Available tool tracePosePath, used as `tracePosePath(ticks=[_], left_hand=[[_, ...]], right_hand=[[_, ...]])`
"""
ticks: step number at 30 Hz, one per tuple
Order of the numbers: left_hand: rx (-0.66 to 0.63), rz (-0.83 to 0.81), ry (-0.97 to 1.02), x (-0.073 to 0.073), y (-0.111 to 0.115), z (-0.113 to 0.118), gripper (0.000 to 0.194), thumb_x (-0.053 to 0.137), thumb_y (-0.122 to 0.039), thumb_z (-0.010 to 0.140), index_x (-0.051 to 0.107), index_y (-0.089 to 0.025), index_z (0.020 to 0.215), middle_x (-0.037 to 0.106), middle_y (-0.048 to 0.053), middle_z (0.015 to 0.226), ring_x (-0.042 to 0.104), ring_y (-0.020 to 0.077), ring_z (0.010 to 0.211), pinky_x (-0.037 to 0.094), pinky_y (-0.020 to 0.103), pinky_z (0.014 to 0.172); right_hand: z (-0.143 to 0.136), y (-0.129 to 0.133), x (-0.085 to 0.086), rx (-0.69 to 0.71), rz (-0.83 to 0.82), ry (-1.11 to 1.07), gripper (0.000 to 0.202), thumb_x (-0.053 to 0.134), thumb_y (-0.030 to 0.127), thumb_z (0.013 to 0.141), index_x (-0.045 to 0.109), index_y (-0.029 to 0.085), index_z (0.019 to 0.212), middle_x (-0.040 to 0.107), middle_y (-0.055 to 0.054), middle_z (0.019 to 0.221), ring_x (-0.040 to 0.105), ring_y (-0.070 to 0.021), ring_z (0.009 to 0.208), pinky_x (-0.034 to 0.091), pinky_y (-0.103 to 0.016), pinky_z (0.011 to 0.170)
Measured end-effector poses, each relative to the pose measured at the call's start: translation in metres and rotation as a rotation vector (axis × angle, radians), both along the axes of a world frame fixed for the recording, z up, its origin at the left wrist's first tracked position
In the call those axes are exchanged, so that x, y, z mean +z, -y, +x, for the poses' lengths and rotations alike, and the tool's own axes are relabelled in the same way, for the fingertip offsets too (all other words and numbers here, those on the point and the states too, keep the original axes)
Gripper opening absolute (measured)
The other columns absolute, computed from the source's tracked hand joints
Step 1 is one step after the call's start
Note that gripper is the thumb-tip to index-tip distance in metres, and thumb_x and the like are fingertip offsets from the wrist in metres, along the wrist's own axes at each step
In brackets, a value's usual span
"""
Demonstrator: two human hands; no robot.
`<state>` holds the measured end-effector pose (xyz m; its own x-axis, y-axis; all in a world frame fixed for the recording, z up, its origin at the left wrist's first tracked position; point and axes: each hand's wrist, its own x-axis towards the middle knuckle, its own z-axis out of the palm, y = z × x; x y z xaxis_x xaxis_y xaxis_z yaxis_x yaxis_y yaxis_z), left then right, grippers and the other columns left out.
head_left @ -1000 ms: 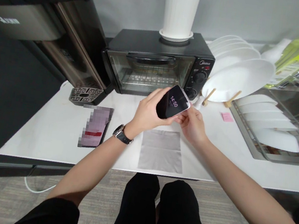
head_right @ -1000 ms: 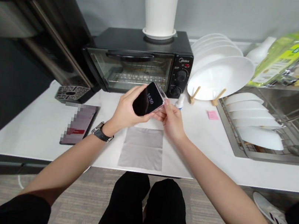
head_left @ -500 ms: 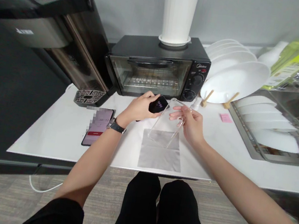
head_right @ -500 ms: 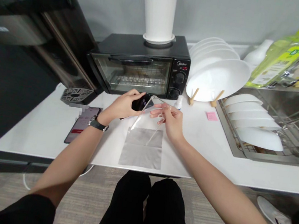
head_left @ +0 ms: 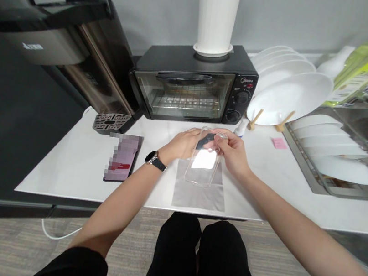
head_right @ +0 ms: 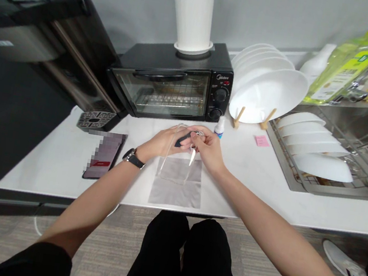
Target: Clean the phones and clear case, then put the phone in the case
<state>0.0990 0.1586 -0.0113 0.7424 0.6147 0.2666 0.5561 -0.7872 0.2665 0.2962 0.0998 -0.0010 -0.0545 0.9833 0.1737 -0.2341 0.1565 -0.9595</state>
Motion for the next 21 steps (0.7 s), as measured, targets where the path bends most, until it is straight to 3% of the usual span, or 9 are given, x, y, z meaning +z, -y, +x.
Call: tracePosePath(ticks=[7,10,12,14,16,18,21], left_hand=[[0.018,-0.042,0.078,-0.01,-0.002,0.005,0.069,0.074,-0.055,0.092,0.054,-0.024,0.149,0.069,0.011,0.139,0.064,0.029,0.129,0.05,0.048,0.113],[-0.016,-0.051,0.112,-0.003,-0.006,0.006,0.069,0.075,-0.052,0.092,0.054,-0.023,0.151,0.064,0.013,0.148,0.059,0.0291,0.139,0.046,0.048,0.12],[0.018,-0.061,0.177,0.01,-0.001,0.001,0.06,0.066,-0.047,0.1,0.051,-0.024,0.154,0.056,0.013,0.157,0.053,0.0269,0.147,0.044,0.047,0.123],[0.172,-0.08,0.31,0.028,0.017,-0.009,0.051,0.049,-0.04,0.109,0.046,-0.025,0.157,0.057,0.014,0.156,0.056,0.0251,0.145,0.046,0.048,0.12],[0.296,-0.128,0.443,0.044,0.049,-0.02,0.054,0.038,-0.04,0.112,0.03,-0.031,0.165,0.058,0.014,0.153,0.063,0.0231,0.135,0.055,0.045,0.11],[0.292,-0.219,0.464,0.054,0.091,-0.029,0.073,0.049,-0.049,0.109,0.01,-0.038,0.17,0.049,0.014,0.163,0.067,0.0227,0.127,0.058,0.043,0.106],[0.321,-0.191,0.396,0.054,0.145,-0.033,0.094,0.066,-0.058,0.097,0.008,-0.039,0.169,0.04,0.014,0.167,0.068,0.0278,0.127,0.061,0.046,0.103]], right_hand=[[-0.001,-0.001,-0.003,0.063,-0.028,-0.006,0.054,0.087,0.06,0.077,0.075,0.024,0.115,0.081,-0.002,0.079,0.079,-0.02,0.07,0.061,-0.026,0.057],[-0.003,0.0,0.003,0.037,-0.008,-0.015,0.049,0.089,0.061,0.075,0.077,0.023,0.104,0.08,-0.001,0.078,0.078,-0.0193,0.068,0.062,-0.027,0.056],[-0.003,0.004,0.011,-0.011,-0.013,-0.03,0.047,0.09,0.062,0.073,0.074,0.023,0.093,0.079,-0.001,0.078,0.078,-0.019,0.069,0.062,-0.026,0.056],[-0.003,0.012,0.017,-0.091,-0.03,-0.062,0.046,0.09,0.063,0.072,0.069,0.024,0.086,0.079,-0.001,0.079,0.078,-0.0189,0.07,0.061,-0.025,0.056],[-0.005,0.023,0.021,-0.17,-0.054,-0.091,0.046,0.089,0.062,0.074,0.064,0.024,0.084,0.08,-0.002,0.081,0.079,-0.0188,0.072,0.06,-0.024,0.056],[-0.011,0.035,0.019,-0.212,-0.084,-0.093,0.046,0.088,0.062,0.077,0.062,0.024,0.085,0.081,-0.003,0.084,0.079,-0.0194,0.074,0.06,-0.024,0.057],[-0.027,0.052,0.014,-0.215,-0.133,-0.087,0.046,0.085,0.062,0.08,0.059,0.024,0.087,0.082,-0.005,0.09,0.081,-0.0214,0.081,0.061,-0.026,0.061]])
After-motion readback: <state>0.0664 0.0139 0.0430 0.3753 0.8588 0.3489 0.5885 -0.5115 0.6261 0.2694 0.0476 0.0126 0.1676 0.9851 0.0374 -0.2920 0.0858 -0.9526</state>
